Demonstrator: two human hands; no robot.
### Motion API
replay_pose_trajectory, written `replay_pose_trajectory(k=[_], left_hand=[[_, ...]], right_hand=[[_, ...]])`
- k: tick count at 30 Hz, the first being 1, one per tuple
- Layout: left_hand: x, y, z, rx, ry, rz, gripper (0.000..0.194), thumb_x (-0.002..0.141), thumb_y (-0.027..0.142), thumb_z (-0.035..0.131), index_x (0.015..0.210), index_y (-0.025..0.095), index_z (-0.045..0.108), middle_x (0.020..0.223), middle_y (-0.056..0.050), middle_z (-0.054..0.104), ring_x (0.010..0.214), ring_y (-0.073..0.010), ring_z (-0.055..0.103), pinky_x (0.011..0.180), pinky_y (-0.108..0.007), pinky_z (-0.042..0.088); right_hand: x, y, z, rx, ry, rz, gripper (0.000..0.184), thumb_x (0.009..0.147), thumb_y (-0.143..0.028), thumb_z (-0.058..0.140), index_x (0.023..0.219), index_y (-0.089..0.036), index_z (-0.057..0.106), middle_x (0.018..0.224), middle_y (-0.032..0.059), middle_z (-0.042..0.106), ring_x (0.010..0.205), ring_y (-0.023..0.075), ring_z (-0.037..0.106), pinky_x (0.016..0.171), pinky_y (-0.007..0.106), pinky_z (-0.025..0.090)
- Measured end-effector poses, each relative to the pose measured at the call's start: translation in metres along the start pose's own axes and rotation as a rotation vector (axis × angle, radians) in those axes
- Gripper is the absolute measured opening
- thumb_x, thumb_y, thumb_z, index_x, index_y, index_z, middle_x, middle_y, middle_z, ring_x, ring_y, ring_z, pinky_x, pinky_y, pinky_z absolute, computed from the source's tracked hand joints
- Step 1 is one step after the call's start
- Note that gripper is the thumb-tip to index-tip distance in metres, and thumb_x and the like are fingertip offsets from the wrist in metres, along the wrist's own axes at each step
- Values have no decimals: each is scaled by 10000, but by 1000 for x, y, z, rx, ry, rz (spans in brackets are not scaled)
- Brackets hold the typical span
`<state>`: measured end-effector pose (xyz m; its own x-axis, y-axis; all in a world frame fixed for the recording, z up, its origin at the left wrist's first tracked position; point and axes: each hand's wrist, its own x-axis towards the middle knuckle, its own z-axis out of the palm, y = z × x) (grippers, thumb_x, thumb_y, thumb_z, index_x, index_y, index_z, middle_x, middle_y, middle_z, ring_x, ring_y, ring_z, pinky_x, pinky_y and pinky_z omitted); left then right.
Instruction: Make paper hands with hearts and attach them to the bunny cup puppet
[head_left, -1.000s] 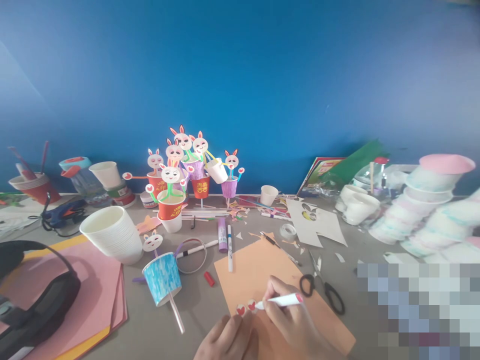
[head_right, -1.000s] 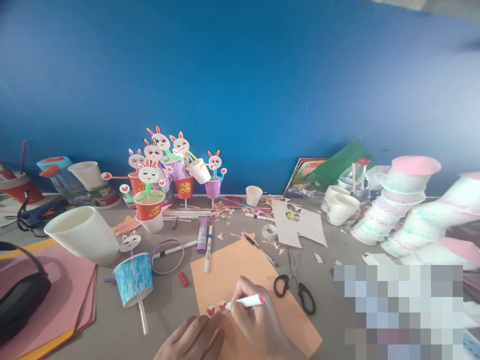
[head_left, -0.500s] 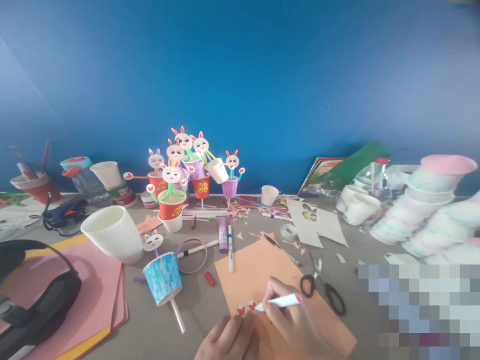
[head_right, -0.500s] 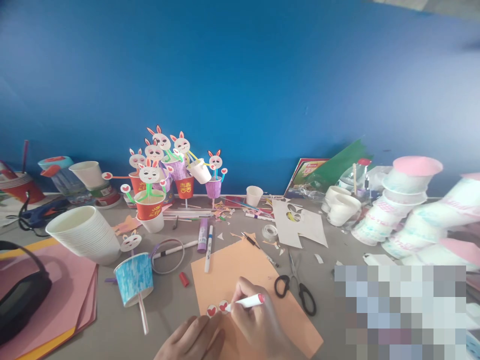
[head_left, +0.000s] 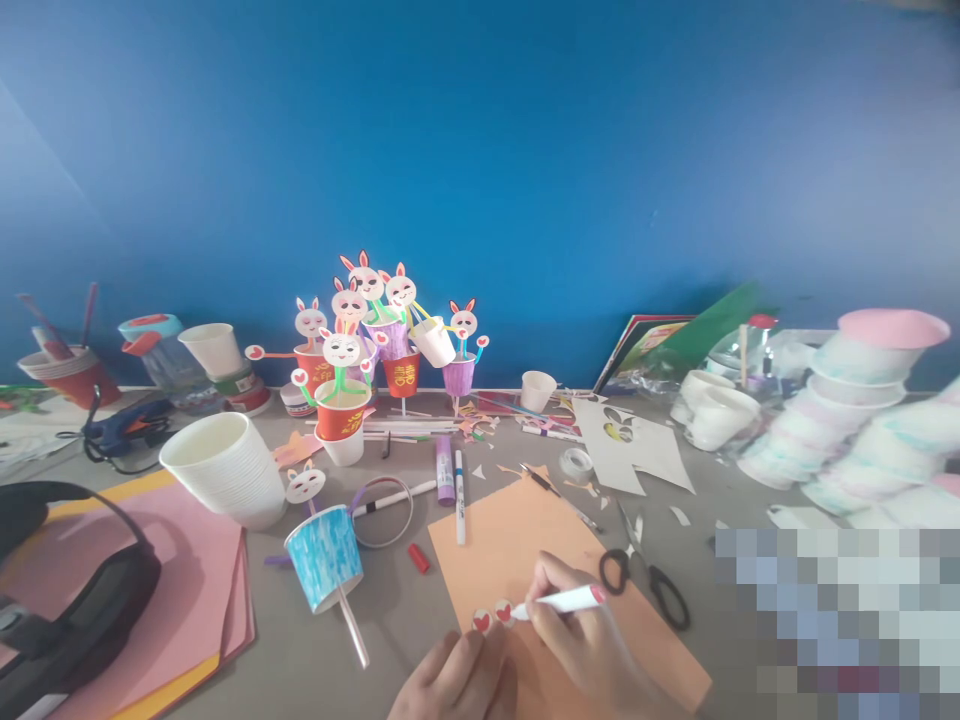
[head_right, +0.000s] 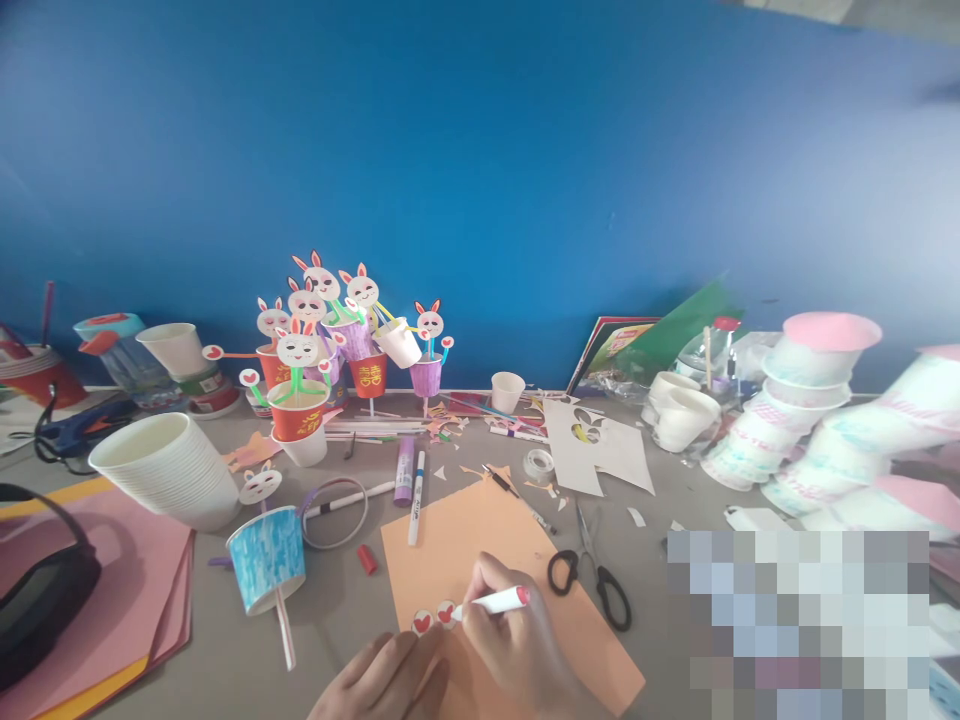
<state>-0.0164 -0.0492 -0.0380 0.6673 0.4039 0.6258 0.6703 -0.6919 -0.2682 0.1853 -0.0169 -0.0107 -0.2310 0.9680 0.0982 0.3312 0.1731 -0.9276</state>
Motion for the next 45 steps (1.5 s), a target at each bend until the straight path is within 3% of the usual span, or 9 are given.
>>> replay_pose_trajectory(k=[20,45], left_hand=[[2,0,-1,4,-6,-17,229,936,77,489,896,196,680,1024,-11,757,886,-166,593,799,-280,460],[1,0,0,16,-50,4,172,949,116,518,927,191,670,1115,-36,736,904,-172,605,775,-289,452]], right_hand=[[1,3,1,-13,-4,1,211,890,-206,466,704,-247,373,596,-86,340,534,116,289,498,248,244],[2,-9,2,64,-73,50,216,858,-252,502,676,-244,387,561,-89,367,520,110,304,498,246,261]])
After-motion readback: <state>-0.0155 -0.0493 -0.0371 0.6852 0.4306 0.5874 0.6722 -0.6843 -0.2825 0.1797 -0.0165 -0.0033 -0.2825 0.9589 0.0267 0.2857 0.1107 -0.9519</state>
